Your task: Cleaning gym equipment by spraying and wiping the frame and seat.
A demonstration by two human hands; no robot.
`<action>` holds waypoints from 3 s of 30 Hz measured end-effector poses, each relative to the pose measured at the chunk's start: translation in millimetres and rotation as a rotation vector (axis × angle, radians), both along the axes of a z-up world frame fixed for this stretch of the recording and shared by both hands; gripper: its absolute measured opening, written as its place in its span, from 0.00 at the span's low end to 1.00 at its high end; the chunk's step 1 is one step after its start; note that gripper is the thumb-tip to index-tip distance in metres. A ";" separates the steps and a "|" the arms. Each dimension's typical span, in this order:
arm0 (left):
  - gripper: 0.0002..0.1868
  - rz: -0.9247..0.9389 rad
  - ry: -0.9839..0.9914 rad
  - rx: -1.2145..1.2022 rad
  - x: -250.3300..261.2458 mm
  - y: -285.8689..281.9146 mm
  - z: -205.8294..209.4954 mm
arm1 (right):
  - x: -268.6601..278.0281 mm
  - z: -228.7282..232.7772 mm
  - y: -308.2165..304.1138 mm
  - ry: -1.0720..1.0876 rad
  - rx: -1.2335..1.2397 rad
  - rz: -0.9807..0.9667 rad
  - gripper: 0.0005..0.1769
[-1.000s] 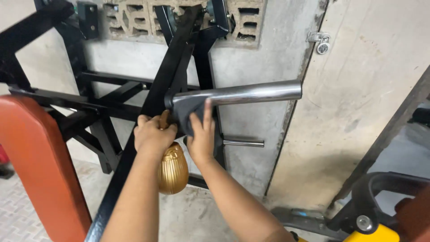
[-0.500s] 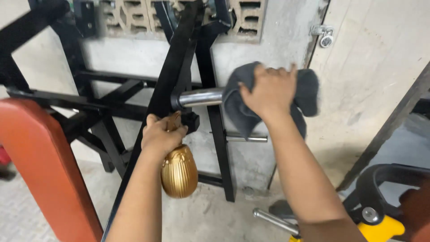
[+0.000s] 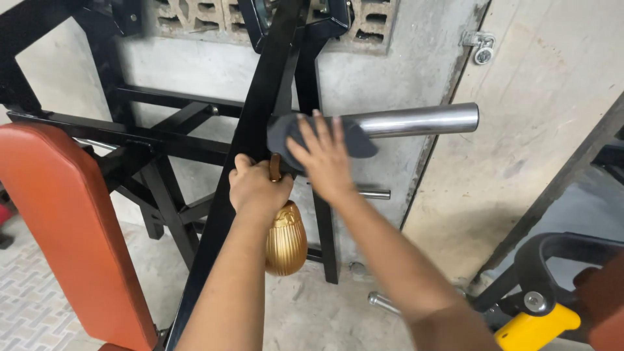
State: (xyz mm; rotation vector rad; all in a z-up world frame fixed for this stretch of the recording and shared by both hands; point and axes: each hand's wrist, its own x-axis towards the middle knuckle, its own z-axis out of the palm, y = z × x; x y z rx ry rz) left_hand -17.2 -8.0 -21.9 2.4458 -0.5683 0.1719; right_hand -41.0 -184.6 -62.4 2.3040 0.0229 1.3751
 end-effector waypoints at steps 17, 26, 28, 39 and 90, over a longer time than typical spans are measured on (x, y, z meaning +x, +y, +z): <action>0.25 0.001 -0.024 0.072 -8.4 2.7 3.9 | -102.5 111.8 -60.1 0.072 0.445 -0.406 0.41; 0.26 -0.254 0.133 0.087 -25.3 -35.8 -1.4 | -140.9 52.4 -79.8 0.026 -0.048 0.021 0.33; 0.23 -0.330 0.252 -0.017 -35.5 -51.1 -10.6 | -158.9 46.4 -108.3 -0.008 -0.061 0.043 0.32; 0.32 -0.441 0.326 -0.559 -18.7 -201.5 -76.6 | -169.6 42.8 -170.1 -0.251 0.112 0.740 0.37; 0.26 -0.181 0.362 -0.758 270.9 -348.8 -91.7 | 184.4 -181.1 -398.4 -0.367 2.178 1.113 0.31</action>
